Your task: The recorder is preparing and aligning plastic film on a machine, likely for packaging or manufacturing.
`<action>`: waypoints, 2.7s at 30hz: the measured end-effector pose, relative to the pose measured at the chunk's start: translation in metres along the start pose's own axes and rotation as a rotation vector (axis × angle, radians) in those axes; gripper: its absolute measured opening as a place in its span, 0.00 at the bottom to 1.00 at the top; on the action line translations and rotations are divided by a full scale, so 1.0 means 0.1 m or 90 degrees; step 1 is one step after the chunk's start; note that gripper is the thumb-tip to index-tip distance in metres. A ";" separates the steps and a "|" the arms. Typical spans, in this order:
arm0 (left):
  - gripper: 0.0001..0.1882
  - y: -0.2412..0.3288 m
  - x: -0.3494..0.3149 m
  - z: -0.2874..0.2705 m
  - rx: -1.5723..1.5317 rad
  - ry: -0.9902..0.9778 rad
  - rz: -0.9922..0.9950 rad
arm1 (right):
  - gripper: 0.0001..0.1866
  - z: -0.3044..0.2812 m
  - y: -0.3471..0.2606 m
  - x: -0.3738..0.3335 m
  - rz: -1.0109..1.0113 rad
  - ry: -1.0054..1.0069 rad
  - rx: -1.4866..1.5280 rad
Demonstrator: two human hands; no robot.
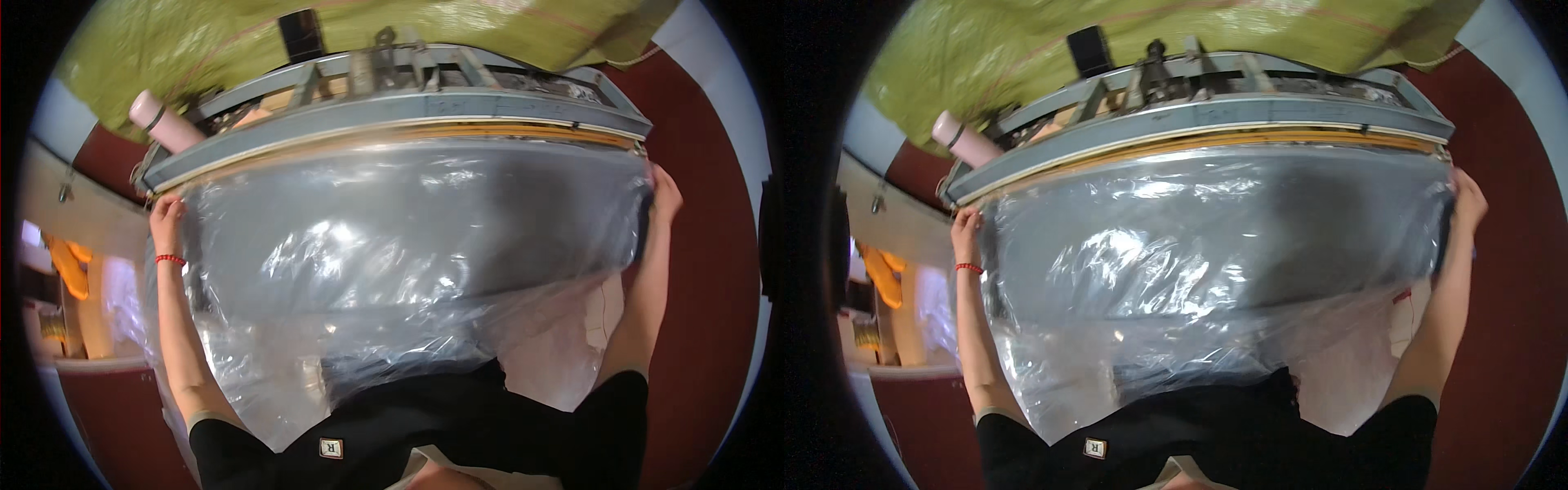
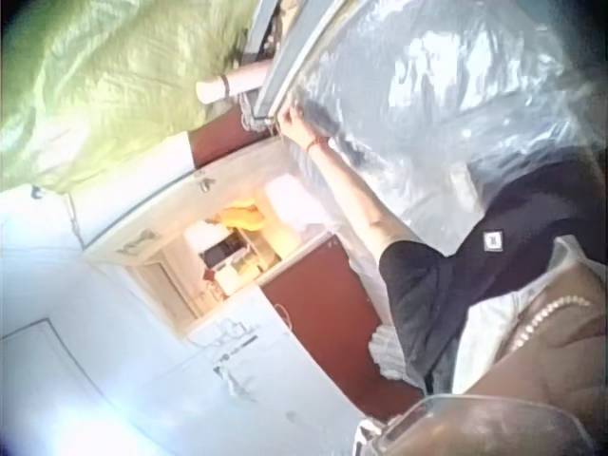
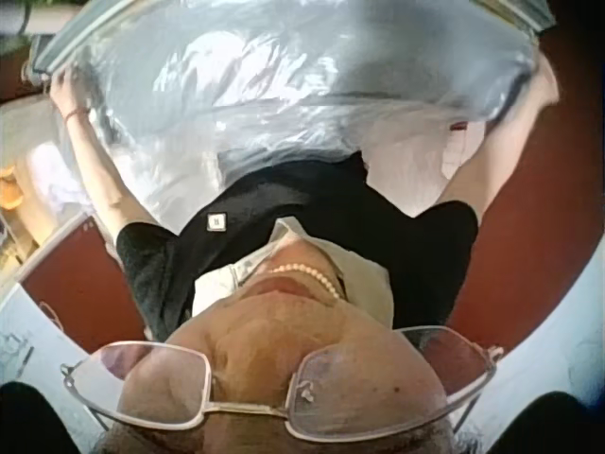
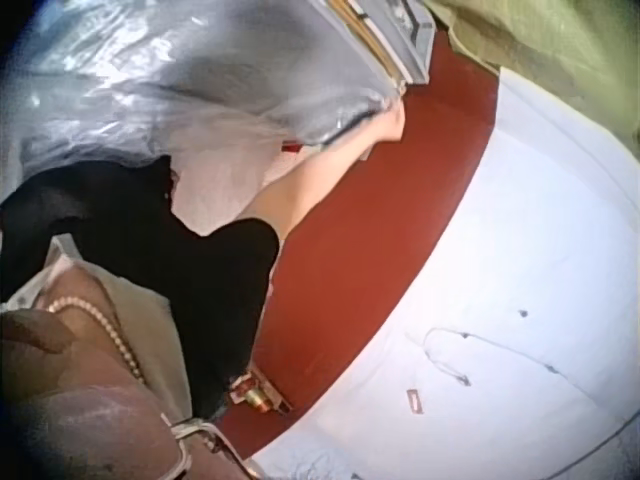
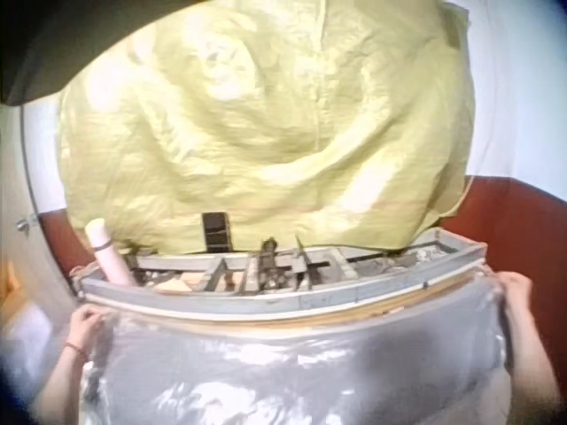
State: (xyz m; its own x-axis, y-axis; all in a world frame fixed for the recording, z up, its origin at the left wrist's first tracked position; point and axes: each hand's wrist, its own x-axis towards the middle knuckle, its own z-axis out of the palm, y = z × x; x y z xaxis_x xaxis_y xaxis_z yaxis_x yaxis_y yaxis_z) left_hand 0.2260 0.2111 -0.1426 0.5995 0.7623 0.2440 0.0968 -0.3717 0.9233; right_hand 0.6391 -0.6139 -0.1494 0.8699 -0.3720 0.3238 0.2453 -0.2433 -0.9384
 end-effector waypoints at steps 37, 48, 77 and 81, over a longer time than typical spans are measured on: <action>0.07 -0.71 -1.60 -1.57 0.695 -0.418 0.038 | 0.16 -2.22 0.18 0.21 -0.002 0.062 -0.217; 0.22 -0.36 0.13 -1.13 0.454 0.037 0.041 | 0.22 -1.27 0.55 0.31 -0.040 0.098 -0.542; 0.10 2.38 -3.18 5.44 0.107 -0.795 0.366 | 0.13 -0.39 0.51 -0.20 -0.042 0.179 -0.403; 0.10 2.58 -3.06 5.21 -0.311 -0.866 -0.353 | 0.14 -0.41 0.54 -0.19 -0.067 0.179 -0.408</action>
State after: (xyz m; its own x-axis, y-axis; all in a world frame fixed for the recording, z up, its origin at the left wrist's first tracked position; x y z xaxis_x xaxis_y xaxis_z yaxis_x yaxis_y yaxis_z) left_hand 0.4819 -0.3941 -0.1333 0.8497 -0.3997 -0.3439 0.4455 0.1954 0.8737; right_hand 0.6184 -0.6564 -0.2013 0.6904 -0.5141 0.5090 -0.0537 -0.7380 -0.6726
